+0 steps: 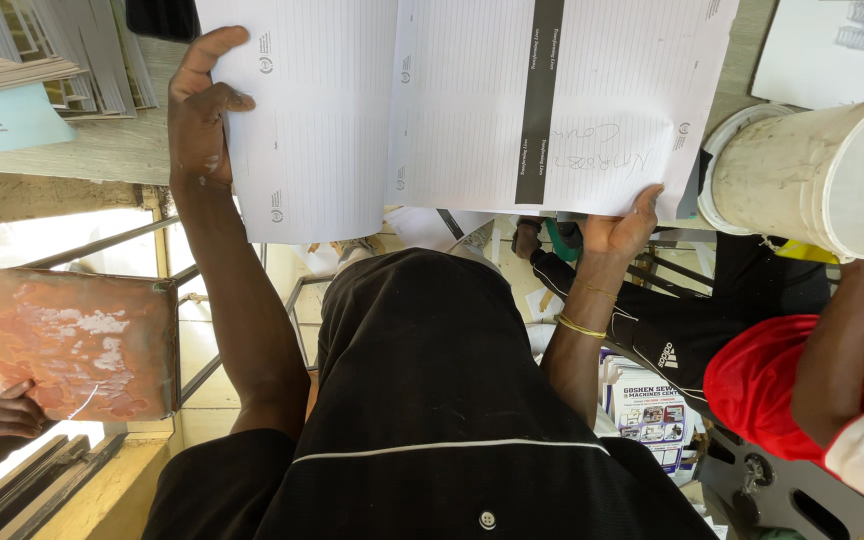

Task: The person aligns a stack of loose papers with a book cover and repeatedly presses the spine area to secure the binding. They flip through the pages to check the alignment and then place the finished notebook onto a stack.

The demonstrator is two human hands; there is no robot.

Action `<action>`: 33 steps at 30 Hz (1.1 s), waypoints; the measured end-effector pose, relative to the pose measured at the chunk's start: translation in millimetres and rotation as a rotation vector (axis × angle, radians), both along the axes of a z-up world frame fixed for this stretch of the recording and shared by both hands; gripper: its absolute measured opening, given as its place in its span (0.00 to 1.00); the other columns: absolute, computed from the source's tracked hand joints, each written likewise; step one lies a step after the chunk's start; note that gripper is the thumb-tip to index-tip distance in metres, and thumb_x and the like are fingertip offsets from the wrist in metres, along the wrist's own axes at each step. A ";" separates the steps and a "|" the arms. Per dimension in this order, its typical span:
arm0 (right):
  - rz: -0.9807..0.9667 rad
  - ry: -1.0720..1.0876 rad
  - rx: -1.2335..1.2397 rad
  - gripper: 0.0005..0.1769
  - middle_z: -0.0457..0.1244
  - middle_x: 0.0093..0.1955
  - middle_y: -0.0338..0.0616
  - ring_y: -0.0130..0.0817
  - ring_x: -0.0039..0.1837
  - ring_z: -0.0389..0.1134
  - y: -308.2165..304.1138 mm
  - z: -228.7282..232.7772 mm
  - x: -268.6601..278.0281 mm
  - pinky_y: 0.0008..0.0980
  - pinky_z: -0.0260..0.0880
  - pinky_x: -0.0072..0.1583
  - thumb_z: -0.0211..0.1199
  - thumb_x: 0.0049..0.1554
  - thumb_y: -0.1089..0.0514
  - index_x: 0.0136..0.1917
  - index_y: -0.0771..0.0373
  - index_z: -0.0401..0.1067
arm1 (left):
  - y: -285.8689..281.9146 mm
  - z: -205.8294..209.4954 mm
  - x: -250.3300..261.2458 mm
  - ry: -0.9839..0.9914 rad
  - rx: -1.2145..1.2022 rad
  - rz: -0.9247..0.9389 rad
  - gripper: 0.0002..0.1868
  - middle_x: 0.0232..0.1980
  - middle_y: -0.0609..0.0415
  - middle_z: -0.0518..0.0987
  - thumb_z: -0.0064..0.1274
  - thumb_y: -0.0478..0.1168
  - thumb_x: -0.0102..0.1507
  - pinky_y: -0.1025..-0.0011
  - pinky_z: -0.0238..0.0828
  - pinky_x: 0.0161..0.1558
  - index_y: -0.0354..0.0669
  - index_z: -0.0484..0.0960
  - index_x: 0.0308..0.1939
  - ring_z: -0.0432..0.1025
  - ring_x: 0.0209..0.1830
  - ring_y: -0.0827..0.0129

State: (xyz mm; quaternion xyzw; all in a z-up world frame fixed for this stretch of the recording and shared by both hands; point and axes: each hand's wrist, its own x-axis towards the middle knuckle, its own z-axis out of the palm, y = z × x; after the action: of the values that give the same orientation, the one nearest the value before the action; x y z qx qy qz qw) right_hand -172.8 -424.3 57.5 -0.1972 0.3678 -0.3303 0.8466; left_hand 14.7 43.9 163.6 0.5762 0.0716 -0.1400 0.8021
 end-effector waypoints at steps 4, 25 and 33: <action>0.012 0.018 0.000 0.32 0.64 0.72 0.56 0.54 0.73 0.65 -1.9 -5.1 -2.4 0.62 0.67 0.75 0.63 0.58 0.51 0.72 0.66 0.67 | 0.3 -0.2 -0.2 -0.010 0.029 0.004 0.31 0.56 0.57 0.79 0.44 0.28 0.49 0.72 0.77 0.49 0.48 0.82 0.57 0.75 0.51 0.69; 0.715 0.763 -1.636 0.26 0.69 0.61 0.53 0.42 0.63 0.70 -151.3 128.0 -204.2 0.38 0.71 0.69 0.48 0.55 0.83 0.61 0.73 0.77 | -18.9 -6.0 3.1 0.011 0.032 -0.032 0.31 0.54 0.57 0.79 0.44 0.27 0.50 0.73 0.76 0.49 0.49 0.83 0.57 0.75 0.49 0.70; 1.243 1.201 -1.333 0.33 0.70 0.47 0.32 0.28 0.40 0.61 -97.9 -27.4 -160.4 0.27 0.58 0.45 0.52 0.53 0.76 0.54 0.41 0.83 | -54.9 -2.1 0.6 -0.072 0.173 -0.076 0.31 0.57 0.63 0.79 0.47 0.29 0.48 0.79 0.67 0.57 0.50 0.83 0.55 0.70 0.49 0.78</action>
State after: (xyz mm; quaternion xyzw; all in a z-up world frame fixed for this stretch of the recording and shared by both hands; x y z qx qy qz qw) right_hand -333.2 -522.2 30.0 -0.8967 0.3045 0.1723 0.2711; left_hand 15.3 -11.1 161.5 0.6502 0.0326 -0.1430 0.7455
